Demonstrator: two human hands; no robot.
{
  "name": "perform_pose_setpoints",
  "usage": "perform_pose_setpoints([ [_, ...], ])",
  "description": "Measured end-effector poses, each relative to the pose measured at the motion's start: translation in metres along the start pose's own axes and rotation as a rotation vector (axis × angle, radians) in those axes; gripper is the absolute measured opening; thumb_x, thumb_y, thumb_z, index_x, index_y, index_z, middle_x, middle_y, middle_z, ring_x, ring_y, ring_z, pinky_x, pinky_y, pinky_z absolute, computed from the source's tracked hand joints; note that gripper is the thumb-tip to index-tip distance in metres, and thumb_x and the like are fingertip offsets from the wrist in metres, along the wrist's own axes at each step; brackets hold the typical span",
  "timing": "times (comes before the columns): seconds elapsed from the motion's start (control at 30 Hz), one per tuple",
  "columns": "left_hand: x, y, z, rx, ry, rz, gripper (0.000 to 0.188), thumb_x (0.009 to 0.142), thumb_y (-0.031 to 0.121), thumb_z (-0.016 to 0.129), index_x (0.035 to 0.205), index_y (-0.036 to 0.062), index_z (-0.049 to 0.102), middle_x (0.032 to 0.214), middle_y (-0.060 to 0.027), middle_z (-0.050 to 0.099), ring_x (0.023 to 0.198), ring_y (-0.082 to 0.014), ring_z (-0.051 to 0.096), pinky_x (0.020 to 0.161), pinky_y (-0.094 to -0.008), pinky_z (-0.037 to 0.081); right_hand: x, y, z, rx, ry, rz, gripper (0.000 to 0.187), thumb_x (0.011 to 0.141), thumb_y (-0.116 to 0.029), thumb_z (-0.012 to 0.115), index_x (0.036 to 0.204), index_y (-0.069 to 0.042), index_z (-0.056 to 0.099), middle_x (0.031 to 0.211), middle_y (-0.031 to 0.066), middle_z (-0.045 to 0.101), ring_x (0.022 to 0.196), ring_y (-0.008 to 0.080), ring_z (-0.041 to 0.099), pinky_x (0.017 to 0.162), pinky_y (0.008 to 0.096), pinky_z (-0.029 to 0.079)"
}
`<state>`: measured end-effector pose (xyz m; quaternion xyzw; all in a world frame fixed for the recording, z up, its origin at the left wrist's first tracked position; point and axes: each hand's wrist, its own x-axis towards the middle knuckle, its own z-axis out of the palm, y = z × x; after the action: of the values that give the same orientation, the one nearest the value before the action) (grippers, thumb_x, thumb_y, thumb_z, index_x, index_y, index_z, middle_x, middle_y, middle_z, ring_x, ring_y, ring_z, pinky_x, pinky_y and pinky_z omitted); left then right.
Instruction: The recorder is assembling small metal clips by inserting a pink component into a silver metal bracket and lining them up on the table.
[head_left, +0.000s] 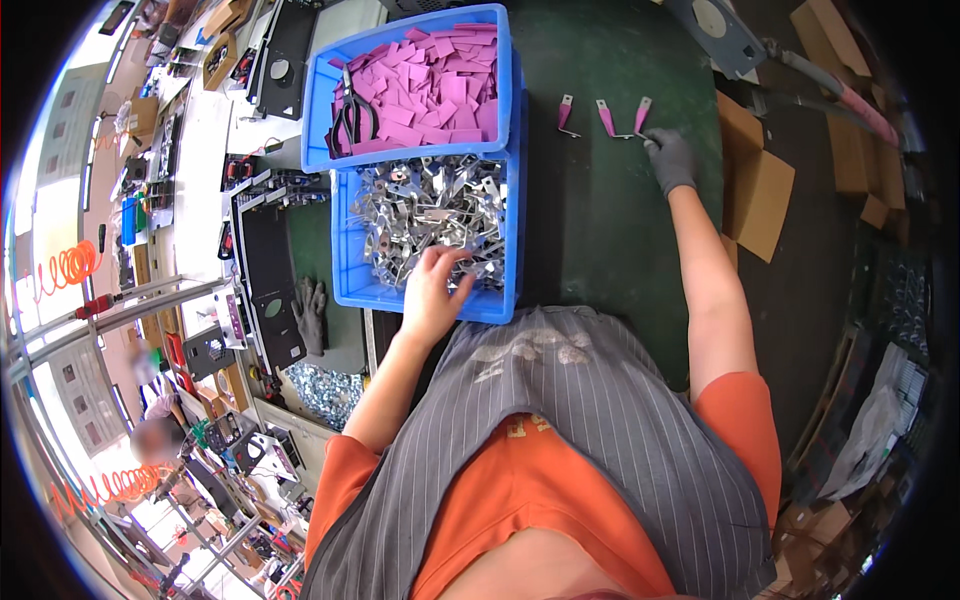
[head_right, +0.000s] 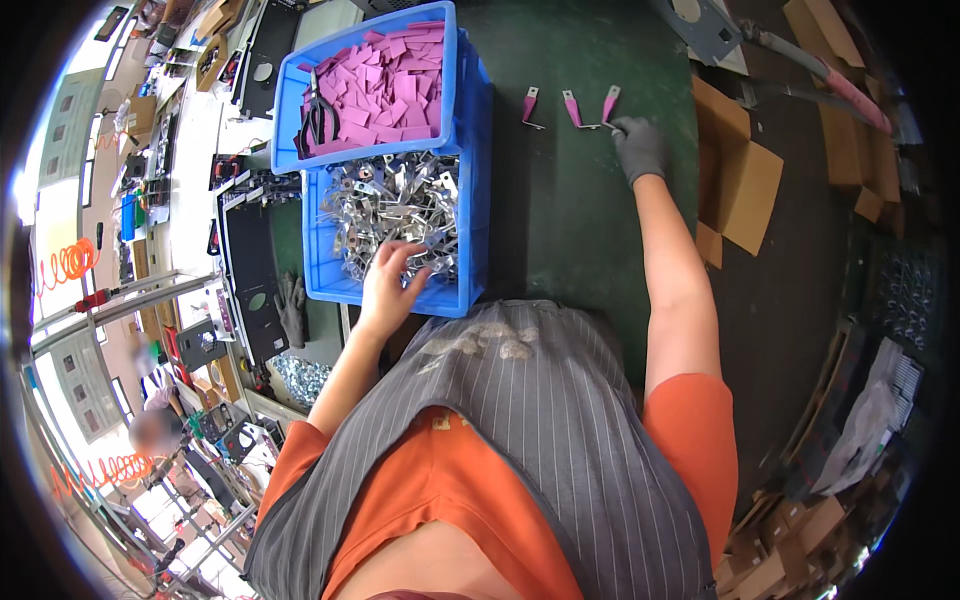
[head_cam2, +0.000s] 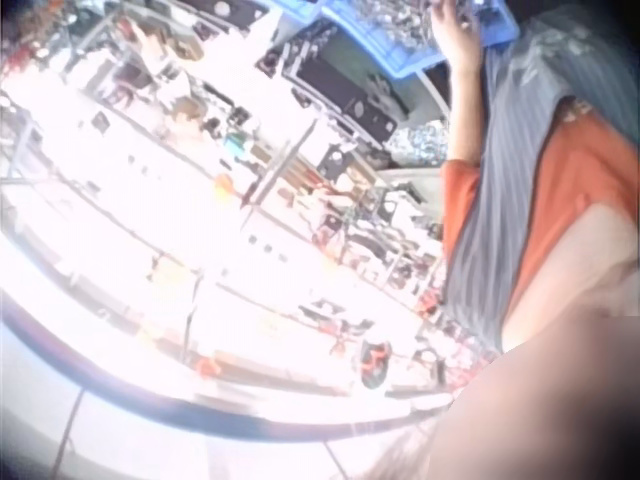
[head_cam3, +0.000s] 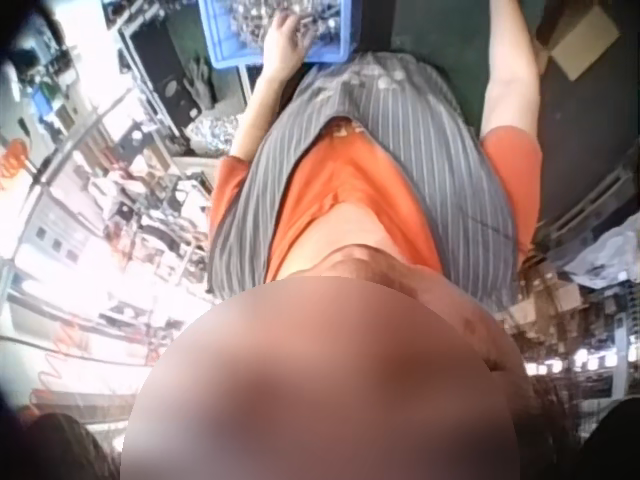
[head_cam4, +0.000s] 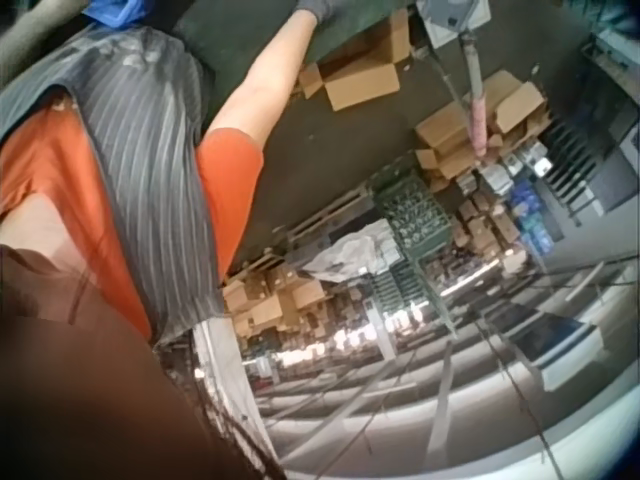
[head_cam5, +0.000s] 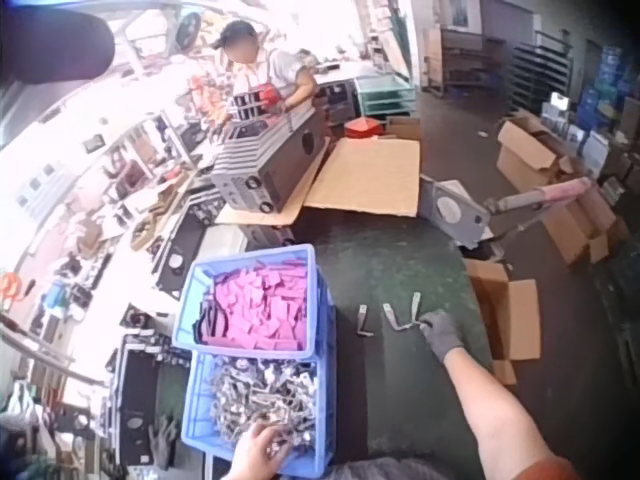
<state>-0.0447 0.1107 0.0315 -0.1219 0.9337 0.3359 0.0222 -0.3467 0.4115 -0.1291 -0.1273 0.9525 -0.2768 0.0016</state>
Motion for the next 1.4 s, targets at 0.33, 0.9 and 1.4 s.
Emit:
perform_pose_setpoints([
  [0.33, -0.021, -0.009, 0.028, 0.178, 0.029, 0.058, 0.013, 0.081, 0.015, 0.058, 0.092, 0.0154, 0.065, 0.093, -0.0040, 0.061, 0.086, -0.0256, 0.061, 0.072, -0.0375, 0.049, -0.005, -0.073, 0.042, 0.166, -0.134, -0.130, 0.027, 0.081, -0.020, 0.061, 0.106, -0.011, 0.065, 0.100, 0.0136, 0.062, 0.094, 0.0313, 0.060, 0.081, 0.0397, 0.048],
  [0.9, 0.010, -0.022, -0.017, 0.127, 0.217, 0.268, 0.011, 0.078, 0.011, 0.066, 0.089, 0.0123, 0.069, 0.074, -0.0045, 0.064, 0.068, -0.0233, 0.059, 0.063, -0.0351, 0.048, -0.096, -0.300, 0.054, -0.427, -0.343, -0.596, 0.022, 0.083, -0.017, 0.048, 0.096, -0.008, 0.062, 0.100, 0.0081, 0.061, 0.094, 0.0253, 0.056, 0.072, 0.0381, 0.047],
  [1.4, 0.190, -0.026, -0.111, 0.739, 0.064, 0.373, 0.025, 0.078, 0.024, 0.064, 0.103, 0.0204, 0.069, 0.101, 0.0004, 0.066, 0.102, -0.0232, 0.056, 0.088, -0.0377, 0.045, -0.089, -0.277, 0.006, 0.541, -0.404, -0.672, 0.017, 0.084, -0.013, 0.059, 0.098, -0.005, 0.060, 0.094, 0.0092, 0.061, 0.088, 0.0257, 0.060, 0.077, 0.0395, 0.047],
])
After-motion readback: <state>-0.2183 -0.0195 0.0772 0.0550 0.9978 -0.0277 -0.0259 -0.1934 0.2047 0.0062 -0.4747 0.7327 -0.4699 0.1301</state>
